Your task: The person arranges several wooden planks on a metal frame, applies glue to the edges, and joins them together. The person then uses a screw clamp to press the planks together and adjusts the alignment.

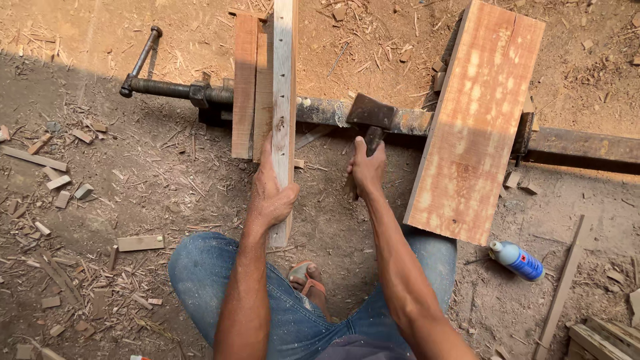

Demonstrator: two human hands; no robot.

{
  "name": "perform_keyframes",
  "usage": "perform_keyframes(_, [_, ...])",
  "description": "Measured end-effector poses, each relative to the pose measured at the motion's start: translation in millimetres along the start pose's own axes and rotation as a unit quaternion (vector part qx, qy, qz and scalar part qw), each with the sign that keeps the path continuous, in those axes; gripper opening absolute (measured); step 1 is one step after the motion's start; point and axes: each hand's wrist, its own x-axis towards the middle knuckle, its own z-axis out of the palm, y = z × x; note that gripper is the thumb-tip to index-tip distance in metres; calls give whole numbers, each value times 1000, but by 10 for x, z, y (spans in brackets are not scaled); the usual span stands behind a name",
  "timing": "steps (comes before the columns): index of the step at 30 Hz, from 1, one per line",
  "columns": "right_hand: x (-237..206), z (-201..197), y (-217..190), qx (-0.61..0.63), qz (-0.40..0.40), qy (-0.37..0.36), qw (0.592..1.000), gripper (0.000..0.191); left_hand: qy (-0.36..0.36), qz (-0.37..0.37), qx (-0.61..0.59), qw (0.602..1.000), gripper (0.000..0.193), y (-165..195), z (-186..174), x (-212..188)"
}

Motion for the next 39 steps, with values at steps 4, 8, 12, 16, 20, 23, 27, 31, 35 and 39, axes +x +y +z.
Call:
perform_keyframes(4, [-56, 55, 2, -39, -69, 10, 997, 32, -3, -24, 27, 999, 107, -60, 24, 25])
perform_keyframes(8, [-141, 73, -36, -41, -61, 70, 995, 28, 15, 20, 41, 999, 105, -72, 50, 8])
perform_keyframes(12, [-137, -268, -74, -81, -10, -81, 993, 28, 7, -5, 43, 999, 105, 10, 103, -26])
perform_keyframes(16, [-470, -566, 326, -57, 85, -112, 988, 24, -32, -57, 55, 996, 105, 54, 199, -17])
perform_keyframes(20, [-910, -577, 851, -195, 21, -109, 974, 29, 28, 98, 75, 992, 108, -38, 665, -47])
perform_keyframes(23, [-1005, -589, 825, -437, -190, -68, 877, 37, 36, 46, 156, 986, 113, -152, 1223, -37])
perform_keyframes(27, [-1107, -1237, 405, -436, -154, 61, 885, 30, 77, 63, 258, 961, 114, -357, 1723, -51])
perform_keyframes(31, [-727, -2165, -261, -504, -223, 312, 774, 45, 119, 94, 312, 938, 112, -558, 1815, -25])
perform_keyframes(35, [-335, -2451, -473, -298, 1, 183, 937, 70, 129, 74, 362, 920, 109, -627, 1834, 14])
perform_keyframes(39, [-28, -2484, -509, -211, 95, 184, 955, 88, 95, 35, 394, 914, 112, -527, 1912, 44])
